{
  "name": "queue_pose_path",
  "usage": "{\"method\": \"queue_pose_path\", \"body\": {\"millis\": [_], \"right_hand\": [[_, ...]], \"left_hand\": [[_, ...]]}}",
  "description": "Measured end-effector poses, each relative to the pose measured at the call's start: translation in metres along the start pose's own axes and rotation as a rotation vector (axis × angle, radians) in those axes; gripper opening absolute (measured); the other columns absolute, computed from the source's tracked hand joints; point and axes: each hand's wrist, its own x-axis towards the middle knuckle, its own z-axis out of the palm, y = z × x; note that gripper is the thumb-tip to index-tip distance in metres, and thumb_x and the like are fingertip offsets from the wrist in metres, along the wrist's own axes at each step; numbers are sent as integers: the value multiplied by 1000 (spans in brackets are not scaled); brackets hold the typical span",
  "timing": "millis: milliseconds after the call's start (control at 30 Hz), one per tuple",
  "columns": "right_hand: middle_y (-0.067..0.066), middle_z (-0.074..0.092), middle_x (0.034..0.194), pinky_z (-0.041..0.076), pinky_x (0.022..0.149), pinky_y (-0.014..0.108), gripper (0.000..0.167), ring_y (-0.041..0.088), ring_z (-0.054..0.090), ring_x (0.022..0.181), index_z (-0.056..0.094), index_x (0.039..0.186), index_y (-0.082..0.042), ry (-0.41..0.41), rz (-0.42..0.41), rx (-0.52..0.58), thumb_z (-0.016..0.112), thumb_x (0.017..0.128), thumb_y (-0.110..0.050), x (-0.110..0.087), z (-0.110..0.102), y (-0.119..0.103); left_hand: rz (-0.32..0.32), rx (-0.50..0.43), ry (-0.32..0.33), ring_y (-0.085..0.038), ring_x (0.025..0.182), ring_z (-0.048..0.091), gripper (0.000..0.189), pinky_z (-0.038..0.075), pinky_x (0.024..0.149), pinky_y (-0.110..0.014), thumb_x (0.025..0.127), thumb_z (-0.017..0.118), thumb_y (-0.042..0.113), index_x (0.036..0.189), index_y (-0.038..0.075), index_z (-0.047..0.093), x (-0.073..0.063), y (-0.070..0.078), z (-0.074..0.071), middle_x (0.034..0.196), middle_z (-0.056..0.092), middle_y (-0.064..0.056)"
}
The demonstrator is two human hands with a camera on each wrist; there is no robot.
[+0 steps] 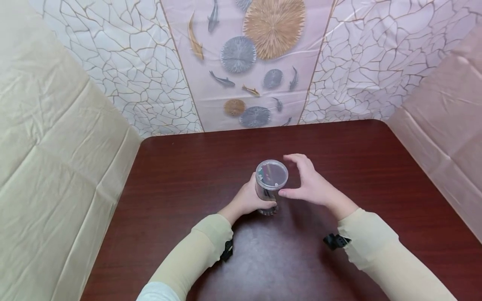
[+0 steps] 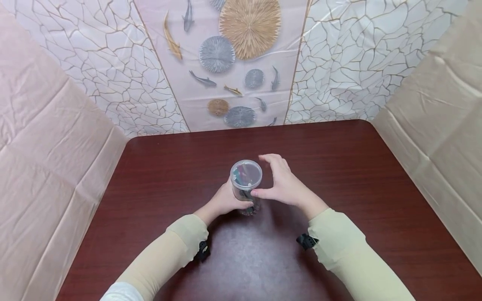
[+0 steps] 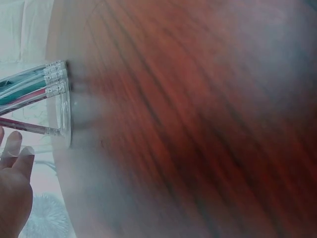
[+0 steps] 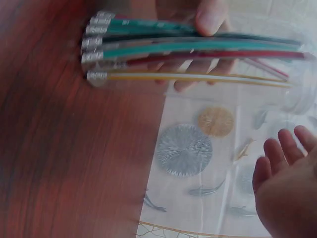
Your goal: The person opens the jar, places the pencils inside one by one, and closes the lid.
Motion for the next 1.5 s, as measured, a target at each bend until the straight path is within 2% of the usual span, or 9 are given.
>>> {"method": "queue_pose_path", "body": {"millis": [133,300,467,667,767,867,1033,1267,1500], "right_hand": [[15,31,140,27,100,52,89,31,28,126,32,142,-4,-98,-49,24,82,70,-22,12,3,4],[11,39,134,30,100,46,80,25,34,124,41,137,-6,-111,-22,115,82,71,-22,18,11,2],[13,44,124,36,94,41,76,25,45,111,40,128,0,-37,84,169,84,68,-18,17,21,-4],[13,45,115,37,88,43,82,28,42,106,39,123,-1,147,263,34,86,62,-31,11,37,-23],[16,45,115,31,88,46,85,32,38,107,40,122,1,242,281,-37,86,60,-36,9,45,-30],[17,44,116,29,89,48,86,34,36,109,40,122,1,278,270,-48,87,60,-35,6,48,-32],[20,39,125,31,94,47,89,32,37,114,34,131,3,185,162,58,86,63,-21,7,34,-17],[13,37,141,27,99,50,99,30,31,125,30,145,-6,-97,-108,58,85,65,-24,26,10,9],[5,47,134,35,93,43,76,22,39,120,46,136,-10,-196,-152,79,82,70,-25,36,9,8]], "left_hand": [[3,10,-2,-12,103,54,91,44,88,-31,61,86,34,133,15,34,0,-2,-1,117,57,1],[3,11,-9,-11,103,53,91,44,88,-31,61,85,34,133,15,33,0,-2,0,118,55,2],[9,2,0,-10,103,54,89,44,88,-30,61,86,34,132,15,35,0,-2,2,118,55,2],[18,12,17,-9,103,54,89,45,87,-28,62,85,35,132,15,34,-1,-2,2,119,55,2],[21,21,27,-11,103,55,89,45,87,-29,61,86,35,131,13,35,-2,-2,0,118,56,0],[16,24,25,-11,102,55,91,45,87,-29,61,86,35,132,13,34,-2,-2,-1,117,57,0],[8,15,6,-11,101,55,92,45,87,-29,60,86,34,133,15,34,-1,-5,-1,115,58,2],[8,21,-11,-12,105,54,95,43,91,-31,60,87,32,136,15,32,0,-8,-3,119,57,0],[30,-23,-45,-10,108,51,102,41,93,-30,62,86,30,142,14,25,4,-8,-4,125,52,1]]}}
